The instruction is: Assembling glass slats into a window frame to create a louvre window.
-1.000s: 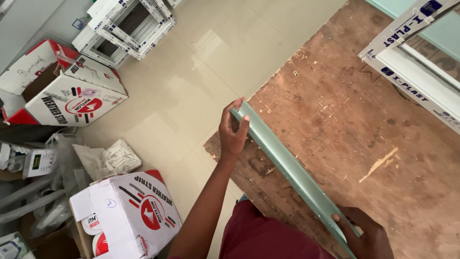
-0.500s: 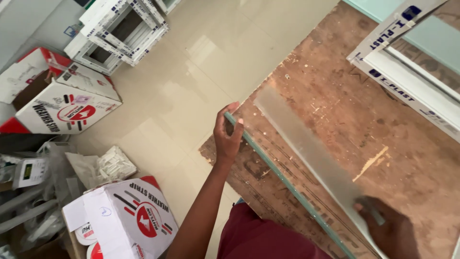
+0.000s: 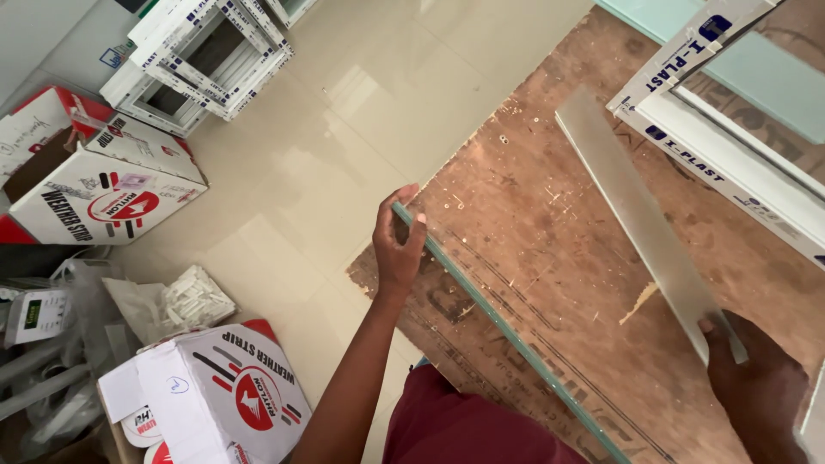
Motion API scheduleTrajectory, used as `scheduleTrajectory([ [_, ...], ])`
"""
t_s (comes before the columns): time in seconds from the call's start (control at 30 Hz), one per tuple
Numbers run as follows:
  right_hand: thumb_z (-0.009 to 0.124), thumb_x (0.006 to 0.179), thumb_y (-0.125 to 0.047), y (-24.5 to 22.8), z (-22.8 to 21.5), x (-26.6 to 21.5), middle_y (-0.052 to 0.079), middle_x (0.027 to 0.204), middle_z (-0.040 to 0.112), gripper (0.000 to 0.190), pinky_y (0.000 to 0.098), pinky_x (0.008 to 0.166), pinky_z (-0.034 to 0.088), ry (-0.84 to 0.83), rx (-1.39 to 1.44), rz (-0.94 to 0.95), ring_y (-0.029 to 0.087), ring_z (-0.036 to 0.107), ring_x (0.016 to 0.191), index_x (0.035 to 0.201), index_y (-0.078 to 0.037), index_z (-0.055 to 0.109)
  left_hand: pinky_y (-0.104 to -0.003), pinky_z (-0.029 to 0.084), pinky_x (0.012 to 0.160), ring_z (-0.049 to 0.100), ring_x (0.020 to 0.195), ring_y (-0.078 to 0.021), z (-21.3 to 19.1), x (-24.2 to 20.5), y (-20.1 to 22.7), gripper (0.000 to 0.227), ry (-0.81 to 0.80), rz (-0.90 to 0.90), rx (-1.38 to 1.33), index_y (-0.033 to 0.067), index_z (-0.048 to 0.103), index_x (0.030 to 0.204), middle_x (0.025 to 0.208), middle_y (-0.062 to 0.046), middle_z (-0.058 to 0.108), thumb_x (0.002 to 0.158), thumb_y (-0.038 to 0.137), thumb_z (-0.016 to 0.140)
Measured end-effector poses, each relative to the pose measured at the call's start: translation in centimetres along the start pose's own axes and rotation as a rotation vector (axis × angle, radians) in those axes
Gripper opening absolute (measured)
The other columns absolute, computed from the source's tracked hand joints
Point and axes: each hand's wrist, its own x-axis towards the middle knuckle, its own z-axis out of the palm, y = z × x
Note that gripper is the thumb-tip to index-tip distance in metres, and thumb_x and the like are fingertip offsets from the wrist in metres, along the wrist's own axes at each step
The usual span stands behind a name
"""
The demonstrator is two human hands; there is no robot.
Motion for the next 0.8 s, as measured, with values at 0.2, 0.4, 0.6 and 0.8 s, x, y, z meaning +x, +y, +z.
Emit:
scheduleTrajectory([
  [0.2, 0.076, 0.111, -0.026, 1.5, 3.0, -1.9, 0.006, 0.099, 0.077, 0.016, 0.028, 0.07, 0.055, 0.209, -0.112, -0.183, 0.019, 0.073, 0.078, 0.12, -0.014, 0.079, -0.036, 0.044, 0.116, 0.054, 0.14, -0.0244, -0.1, 0.1, -0.3, 0.045, 0.002, 0.007, -0.026, 0.0007, 0.05, 0.142, 0.147, -0.017, 0.059, 0.098, 0.002, 0.058],
  [0.4, 0.08, 0.093, -0.029, -2.0, 1.9, -3.3, 0.0, 0.112, 0.075, 0.03, 0.0316, 0.074, 0.057, 0.179, -0.1, -0.259, 0.021, 0.072, 0.093, 0.12, -0.018, 0.077, -0.037, 0.045, 0.115, 0.054, 0.139, -0.0241, 0.1, 0.1, -0.4, 0.046, 0.002, -0.013, -0.034, 0.0012, 0.05, 0.142, 0.147, -0.016, 0.058, 0.097, 0.002, 0.058],
  [0.6, 0.084, 0.085, -0.038, -2.9, 2.7, -3.9, 0.001, 0.118, 0.072, 0.045, 0.0353, 0.08, 0.057, 0.228, -0.099, -0.342, 0.025, 0.069, 0.099, 0.123, -0.016, 0.074, -0.036, 0.044, 0.116, 0.055, 0.139, -0.0244, -0.2, 0.0, -1.4, 0.046, -0.002, 0.024, -0.054, -0.0001, 0.05, 0.143, 0.147, -0.018, 0.058, 0.098, 0.002, 0.058],
  [0.8, 0.078, 0.093, -0.02, -2.2, 3.4, -4.6, 0.003, 0.124, 0.072, 0.028, 0.0345, 0.091, 0.057, 0.186, -0.067, -0.365, 0.027, 0.069, 0.107, 0.121, -0.016, 0.076, -0.036, 0.047, 0.111, 0.056, 0.135, -0.0234, -0.2, 0.0, -0.8, 0.047, 0.003, -0.021, -0.104, 0.0002, 0.049, 0.143, 0.148, -0.017, 0.058, 0.098, 0.005, 0.06],
])
